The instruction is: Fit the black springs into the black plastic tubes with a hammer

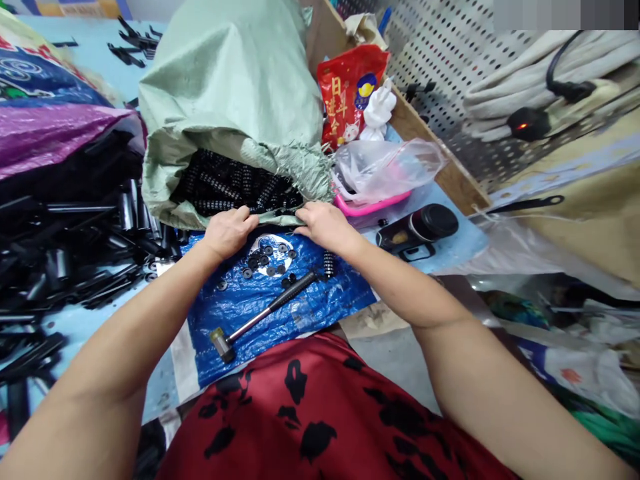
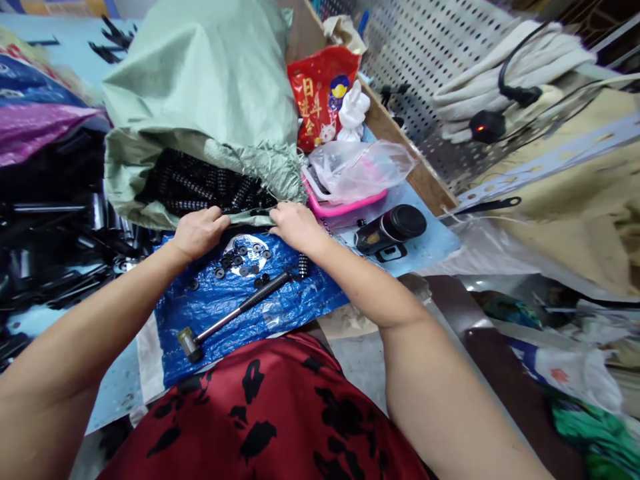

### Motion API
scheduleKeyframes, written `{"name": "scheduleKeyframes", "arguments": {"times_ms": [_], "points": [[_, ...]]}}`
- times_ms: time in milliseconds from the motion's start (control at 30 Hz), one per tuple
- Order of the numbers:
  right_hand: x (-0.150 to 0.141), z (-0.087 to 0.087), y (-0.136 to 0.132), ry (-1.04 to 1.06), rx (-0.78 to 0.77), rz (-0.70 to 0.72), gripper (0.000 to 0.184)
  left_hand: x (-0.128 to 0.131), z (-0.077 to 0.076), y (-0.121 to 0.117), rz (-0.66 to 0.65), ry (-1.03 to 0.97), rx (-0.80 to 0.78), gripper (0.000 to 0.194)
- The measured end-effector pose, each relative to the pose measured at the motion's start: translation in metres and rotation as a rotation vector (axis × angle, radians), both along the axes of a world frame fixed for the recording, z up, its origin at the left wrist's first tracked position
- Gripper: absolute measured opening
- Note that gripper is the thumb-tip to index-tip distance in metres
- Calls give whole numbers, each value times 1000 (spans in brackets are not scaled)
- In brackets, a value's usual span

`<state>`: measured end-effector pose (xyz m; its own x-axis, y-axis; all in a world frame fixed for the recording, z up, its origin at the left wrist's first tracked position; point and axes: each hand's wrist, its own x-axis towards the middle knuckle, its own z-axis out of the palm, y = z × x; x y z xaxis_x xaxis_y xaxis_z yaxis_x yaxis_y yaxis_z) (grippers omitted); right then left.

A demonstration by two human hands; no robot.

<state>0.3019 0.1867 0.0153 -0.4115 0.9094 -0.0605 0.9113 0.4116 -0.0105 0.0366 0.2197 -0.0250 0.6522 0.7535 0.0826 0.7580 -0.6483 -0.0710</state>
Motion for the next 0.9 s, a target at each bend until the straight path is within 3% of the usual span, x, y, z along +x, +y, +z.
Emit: {"name": "scheduleKeyframes", "arguments": {"times_ms": [133, 267, 433, 567, 733, 900], "points": [[13, 9, 20, -12, -170, -14, 40, -1, -4, -4, -32, -25, -37, 31], [9, 9, 19, 86, -245, 13, 42, 0, -4, -11, -38, 39, -51, 34], [-5, -1, 10, -78, -167, 10, 29, 3, 1, -14, 10, 35, -52, 35], [-12, -9, 5, -126, 3, 83, 40, 8, 3, -14, 54, -14, -38, 37], [-6, -9, -2, -183, -116, 130, 34, 4, 1, -28, 61, -37, -131, 37], [-14, -5, -9, 78, -121, 80, 38, -24, -12, -59, 64, -208, -146, 49]]}}
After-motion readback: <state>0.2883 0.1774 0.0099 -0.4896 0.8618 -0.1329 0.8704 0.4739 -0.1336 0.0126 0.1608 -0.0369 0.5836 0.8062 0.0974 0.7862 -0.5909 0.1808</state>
